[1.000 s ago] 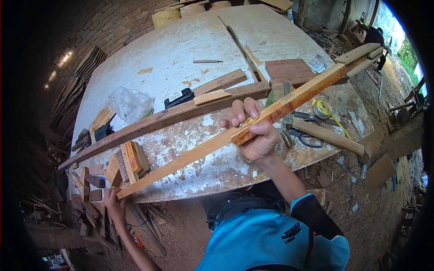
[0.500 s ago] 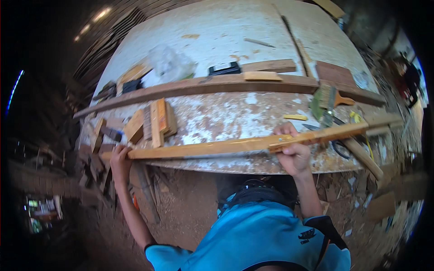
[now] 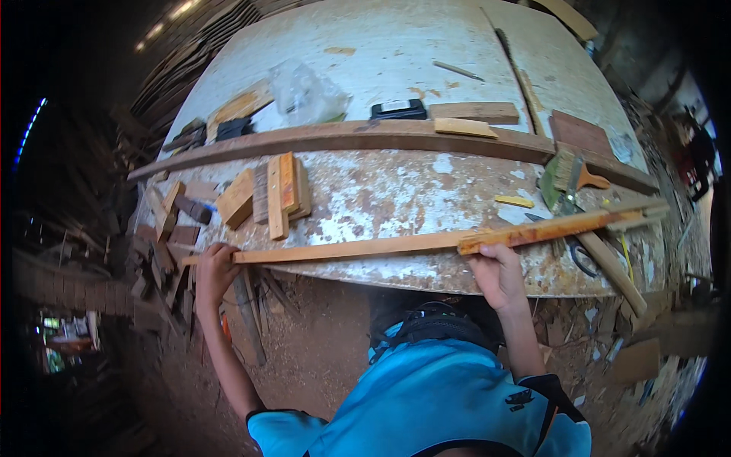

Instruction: The person sands and measures wooden planks, then applies adhesive or finish to them with a brush.

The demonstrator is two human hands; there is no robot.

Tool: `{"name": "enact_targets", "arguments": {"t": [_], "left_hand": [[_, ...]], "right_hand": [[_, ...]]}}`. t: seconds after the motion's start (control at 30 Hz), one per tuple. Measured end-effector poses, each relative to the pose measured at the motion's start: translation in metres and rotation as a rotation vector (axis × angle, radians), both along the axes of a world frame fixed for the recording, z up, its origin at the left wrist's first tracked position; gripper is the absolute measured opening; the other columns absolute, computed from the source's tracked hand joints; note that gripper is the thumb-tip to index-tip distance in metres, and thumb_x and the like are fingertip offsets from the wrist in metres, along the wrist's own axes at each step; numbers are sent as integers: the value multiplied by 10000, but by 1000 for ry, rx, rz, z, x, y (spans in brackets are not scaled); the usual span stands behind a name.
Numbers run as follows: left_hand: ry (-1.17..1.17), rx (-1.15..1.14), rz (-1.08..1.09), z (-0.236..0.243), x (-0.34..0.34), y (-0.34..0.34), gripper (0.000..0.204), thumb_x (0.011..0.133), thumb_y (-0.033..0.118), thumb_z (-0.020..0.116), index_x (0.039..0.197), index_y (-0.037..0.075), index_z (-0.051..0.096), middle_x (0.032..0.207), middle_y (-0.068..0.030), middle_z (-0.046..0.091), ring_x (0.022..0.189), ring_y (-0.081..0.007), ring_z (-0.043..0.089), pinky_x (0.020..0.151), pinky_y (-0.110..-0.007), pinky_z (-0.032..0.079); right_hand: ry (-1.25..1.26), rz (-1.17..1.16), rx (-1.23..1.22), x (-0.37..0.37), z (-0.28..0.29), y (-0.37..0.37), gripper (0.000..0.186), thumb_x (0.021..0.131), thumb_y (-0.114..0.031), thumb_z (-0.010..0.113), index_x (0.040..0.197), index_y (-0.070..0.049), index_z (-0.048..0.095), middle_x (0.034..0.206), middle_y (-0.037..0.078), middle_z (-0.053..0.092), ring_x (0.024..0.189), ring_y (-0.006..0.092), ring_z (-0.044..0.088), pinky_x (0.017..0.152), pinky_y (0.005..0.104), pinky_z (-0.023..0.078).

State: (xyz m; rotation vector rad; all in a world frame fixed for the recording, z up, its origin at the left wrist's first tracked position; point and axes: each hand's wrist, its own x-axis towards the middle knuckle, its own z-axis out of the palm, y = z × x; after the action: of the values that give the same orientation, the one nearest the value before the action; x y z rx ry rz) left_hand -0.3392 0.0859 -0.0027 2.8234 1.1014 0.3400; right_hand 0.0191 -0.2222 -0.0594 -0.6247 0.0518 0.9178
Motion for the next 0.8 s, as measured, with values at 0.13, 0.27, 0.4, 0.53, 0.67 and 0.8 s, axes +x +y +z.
{"name": "enact_targets", "arguments": {"t": [0.13,0.27,0.4,0.53,0.67,0.8], "left_hand": [[9,-1,-6,1,1,2,306,615,13,710,916,30,652,921,-96,604,888,-300,567,780,-375,453],[-71,-91,11,5,1,7,327,621,-12,704,945,-5,656,898,-111,607,862,-266,572,766,-350,457],[-34,-191,53,8,5,13,343,632,-12,708,971,-4,658,893,-111,614,852,-245,582,769,-337,458],[-5,-139,45,7,9,10,334,662,-18,694,993,-1,653,871,-114,619,815,-245,586,754,-340,458],[79,3,-13,6,14,4,312,679,-4,679,989,-2,642,852,-131,611,776,-265,592,721,-346,461],[44,-72,15,8,20,-4,273,696,3,652,969,1,638,869,-124,611,834,-286,574,751,-367,450]], "right_hand": [[-39,20,-10,1,0,4,375,787,69,533,1151,33,455,1081,116,557,1019,219,546,938,379,426],[-168,46,-104,2,4,5,329,827,52,558,1140,42,459,1103,129,555,1052,204,550,916,342,447],[-345,115,-124,8,4,3,394,857,29,556,1214,30,387,1154,140,541,1079,211,557,957,337,456],[-339,89,-139,15,2,1,294,896,15,500,1164,62,390,1094,160,552,1048,214,566,953,365,466],[-379,104,-169,18,0,1,287,915,-14,493,1163,55,367,1072,177,547,1051,237,565,948,379,477],[-345,103,-130,18,2,0,296,913,-11,494,1173,48,362,1076,184,549,1064,254,563,960,385,470]]}}
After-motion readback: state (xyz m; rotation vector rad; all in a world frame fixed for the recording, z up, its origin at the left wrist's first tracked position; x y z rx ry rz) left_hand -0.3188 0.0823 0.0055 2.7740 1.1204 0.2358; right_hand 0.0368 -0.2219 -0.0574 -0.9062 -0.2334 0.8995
